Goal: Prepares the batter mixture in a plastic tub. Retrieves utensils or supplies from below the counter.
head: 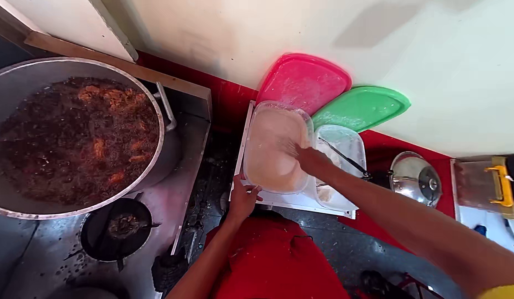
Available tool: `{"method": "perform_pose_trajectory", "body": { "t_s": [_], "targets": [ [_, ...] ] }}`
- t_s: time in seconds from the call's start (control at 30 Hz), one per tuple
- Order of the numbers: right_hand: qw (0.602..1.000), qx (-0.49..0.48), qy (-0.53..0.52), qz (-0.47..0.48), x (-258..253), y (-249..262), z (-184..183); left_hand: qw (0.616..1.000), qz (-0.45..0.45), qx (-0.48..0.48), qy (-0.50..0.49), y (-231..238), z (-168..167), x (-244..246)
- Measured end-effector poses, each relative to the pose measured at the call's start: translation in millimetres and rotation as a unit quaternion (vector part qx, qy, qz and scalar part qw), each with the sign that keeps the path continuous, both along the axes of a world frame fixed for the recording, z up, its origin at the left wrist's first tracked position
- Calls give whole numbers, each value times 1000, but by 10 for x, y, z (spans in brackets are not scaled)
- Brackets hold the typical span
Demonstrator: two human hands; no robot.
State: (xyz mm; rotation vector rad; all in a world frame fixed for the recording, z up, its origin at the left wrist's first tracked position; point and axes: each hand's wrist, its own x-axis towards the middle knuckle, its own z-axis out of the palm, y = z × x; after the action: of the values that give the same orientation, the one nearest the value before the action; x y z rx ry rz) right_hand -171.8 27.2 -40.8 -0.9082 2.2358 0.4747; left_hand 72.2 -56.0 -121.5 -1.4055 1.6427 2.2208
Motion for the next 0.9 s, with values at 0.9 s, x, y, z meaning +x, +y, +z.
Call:
{"method": "perform_pose_trajectory", "body": {
  "t_s": [0.9],
  "targets": [
    [993,10,-95,-64,632,-243,8,999,-39,28,-10,-139,64,-36]
  ]
}}
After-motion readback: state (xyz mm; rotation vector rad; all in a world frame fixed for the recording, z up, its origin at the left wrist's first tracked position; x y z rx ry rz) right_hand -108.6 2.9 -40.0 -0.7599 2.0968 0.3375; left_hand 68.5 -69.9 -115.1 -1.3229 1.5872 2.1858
